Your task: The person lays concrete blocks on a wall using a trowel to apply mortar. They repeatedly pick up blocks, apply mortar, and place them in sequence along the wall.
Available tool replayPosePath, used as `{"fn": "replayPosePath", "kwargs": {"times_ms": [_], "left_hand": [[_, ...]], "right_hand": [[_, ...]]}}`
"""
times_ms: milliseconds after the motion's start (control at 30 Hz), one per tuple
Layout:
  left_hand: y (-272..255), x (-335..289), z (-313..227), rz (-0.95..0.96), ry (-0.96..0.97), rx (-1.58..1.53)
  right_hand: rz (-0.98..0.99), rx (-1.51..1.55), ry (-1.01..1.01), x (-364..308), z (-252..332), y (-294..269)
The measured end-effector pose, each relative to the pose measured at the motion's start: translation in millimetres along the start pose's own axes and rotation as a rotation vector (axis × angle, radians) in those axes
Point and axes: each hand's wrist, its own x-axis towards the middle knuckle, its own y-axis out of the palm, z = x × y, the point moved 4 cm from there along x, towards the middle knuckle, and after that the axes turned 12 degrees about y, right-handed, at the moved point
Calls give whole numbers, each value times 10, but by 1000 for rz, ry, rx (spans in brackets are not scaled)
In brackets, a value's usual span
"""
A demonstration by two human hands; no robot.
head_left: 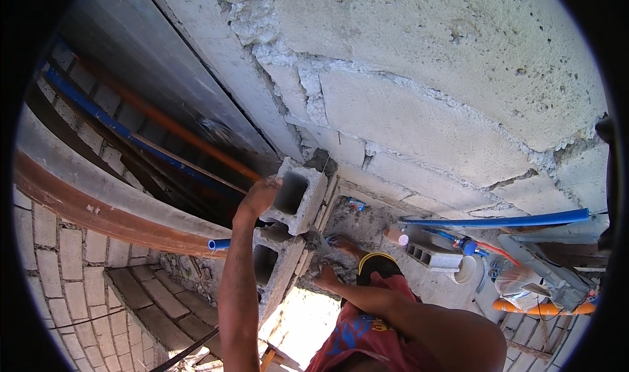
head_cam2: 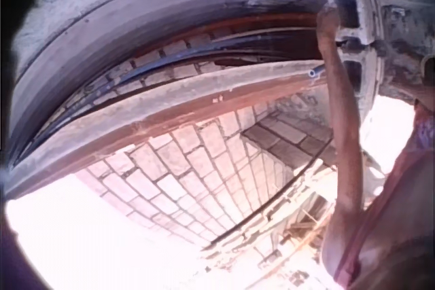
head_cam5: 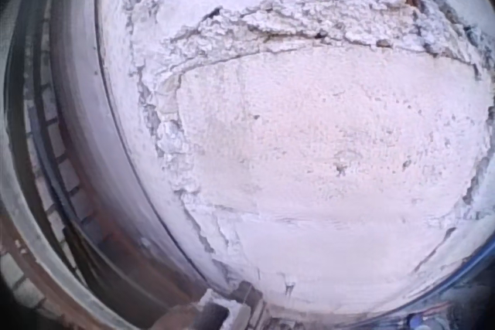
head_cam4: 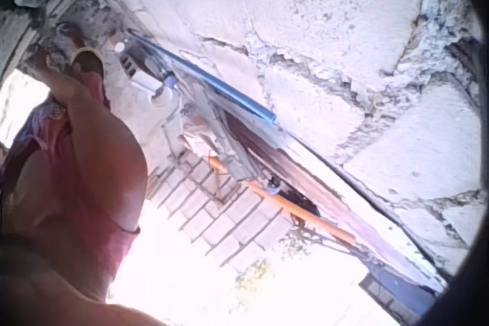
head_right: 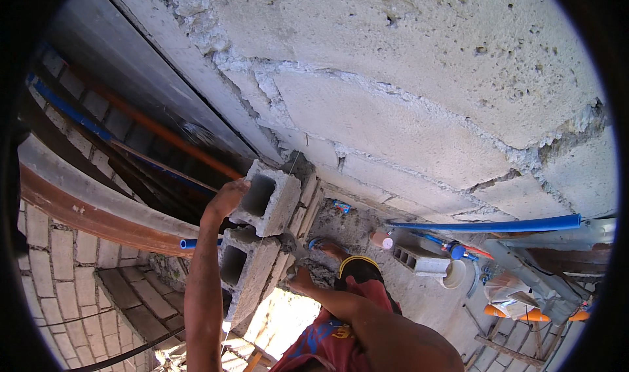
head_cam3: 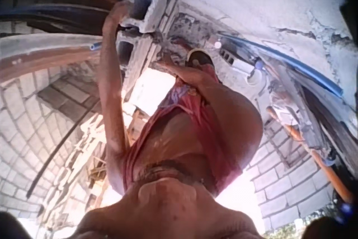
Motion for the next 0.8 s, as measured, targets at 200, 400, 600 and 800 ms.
{"fn": "replayPosePath", "kwargs": {"times_ms": [200,400,600,800], "left_hand": [[2,-15,43,-34,-28,63],[-85,-107,-4,-168,94,-125],[-155,-640,-223,-458,100,-90],[41,-1718,-533,-951,159,-409]], "right_hand": [[861,617,346,-732,-5,195],[633,549,-42,-1031,882,-1180],[257,205,-247,-1136,2326,-2842],[458,368,-290,-987,3169,-2978]]}}
